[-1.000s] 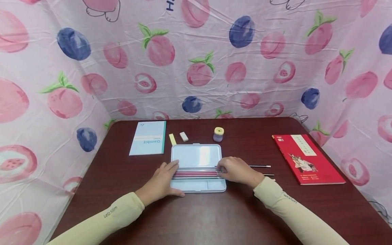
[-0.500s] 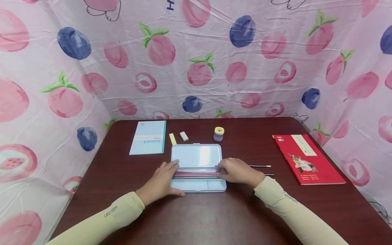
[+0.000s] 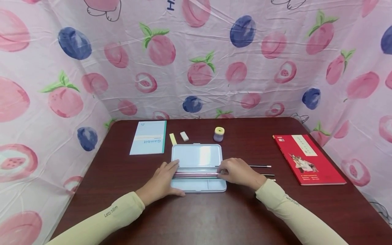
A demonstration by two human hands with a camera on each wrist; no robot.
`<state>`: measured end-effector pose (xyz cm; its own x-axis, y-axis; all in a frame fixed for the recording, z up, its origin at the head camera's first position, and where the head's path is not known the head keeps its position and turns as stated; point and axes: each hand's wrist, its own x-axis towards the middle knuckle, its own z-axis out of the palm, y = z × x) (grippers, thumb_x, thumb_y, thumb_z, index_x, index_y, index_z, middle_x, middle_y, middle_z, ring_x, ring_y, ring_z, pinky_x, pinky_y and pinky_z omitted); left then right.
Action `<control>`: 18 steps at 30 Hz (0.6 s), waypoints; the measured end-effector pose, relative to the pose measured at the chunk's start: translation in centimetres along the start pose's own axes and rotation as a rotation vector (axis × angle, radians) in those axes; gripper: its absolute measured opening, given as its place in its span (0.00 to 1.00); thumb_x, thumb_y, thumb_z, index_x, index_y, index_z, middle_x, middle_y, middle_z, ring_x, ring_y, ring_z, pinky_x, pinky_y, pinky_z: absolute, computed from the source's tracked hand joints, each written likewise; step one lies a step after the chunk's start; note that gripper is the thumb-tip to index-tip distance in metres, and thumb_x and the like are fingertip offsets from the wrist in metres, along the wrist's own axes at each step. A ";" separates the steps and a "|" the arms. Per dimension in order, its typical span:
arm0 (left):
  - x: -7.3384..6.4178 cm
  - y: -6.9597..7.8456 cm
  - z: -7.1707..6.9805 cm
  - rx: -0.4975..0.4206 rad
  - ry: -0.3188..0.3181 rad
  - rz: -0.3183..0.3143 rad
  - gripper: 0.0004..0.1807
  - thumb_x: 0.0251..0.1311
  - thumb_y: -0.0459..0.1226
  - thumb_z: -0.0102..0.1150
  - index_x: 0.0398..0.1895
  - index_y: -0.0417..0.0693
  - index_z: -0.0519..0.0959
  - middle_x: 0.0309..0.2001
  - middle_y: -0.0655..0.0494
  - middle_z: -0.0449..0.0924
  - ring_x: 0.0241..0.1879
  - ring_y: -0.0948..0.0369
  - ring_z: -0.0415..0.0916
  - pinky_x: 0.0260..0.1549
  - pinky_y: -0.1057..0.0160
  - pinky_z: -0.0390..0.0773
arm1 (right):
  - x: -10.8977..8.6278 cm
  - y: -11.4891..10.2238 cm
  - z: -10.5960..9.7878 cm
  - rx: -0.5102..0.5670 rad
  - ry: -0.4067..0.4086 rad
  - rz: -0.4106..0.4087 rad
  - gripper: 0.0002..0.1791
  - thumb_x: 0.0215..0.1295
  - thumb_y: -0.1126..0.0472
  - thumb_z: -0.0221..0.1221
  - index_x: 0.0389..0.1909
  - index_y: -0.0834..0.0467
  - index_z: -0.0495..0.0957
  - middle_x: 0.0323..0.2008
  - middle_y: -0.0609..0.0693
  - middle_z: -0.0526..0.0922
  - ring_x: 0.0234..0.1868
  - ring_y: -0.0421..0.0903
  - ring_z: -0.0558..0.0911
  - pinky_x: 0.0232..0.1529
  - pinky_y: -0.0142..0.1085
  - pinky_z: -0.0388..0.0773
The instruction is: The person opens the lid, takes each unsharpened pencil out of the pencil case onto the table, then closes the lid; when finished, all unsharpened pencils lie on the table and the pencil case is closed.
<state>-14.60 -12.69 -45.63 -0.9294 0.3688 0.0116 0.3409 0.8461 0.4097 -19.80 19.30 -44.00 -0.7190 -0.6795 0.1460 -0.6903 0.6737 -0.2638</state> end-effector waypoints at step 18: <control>-0.1 0.1 0.0 -0.015 0.000 -0.009 0.64 0.41 0.60 0.86 0.78 0.37 0.68 0.80 0.46 0.67 0.64 0.49 0.68 0.66 0.46 0.76 | -2.2 2.0 -1.1 0.022 0.134 0.050 0.07 0.59 0.62 0.78 0.38 0.50 0.93 0.31 0.40 0.88 0.29 0.31 0.79 0.35 0.31 0.81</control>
<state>-14.45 -12.69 -45.61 -0.9322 0.3618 0.0076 0.3307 0.8433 0.4236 -19.70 22.52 -43.80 -0.7576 -0.5996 0.2578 -0.6527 0.6982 -0.2942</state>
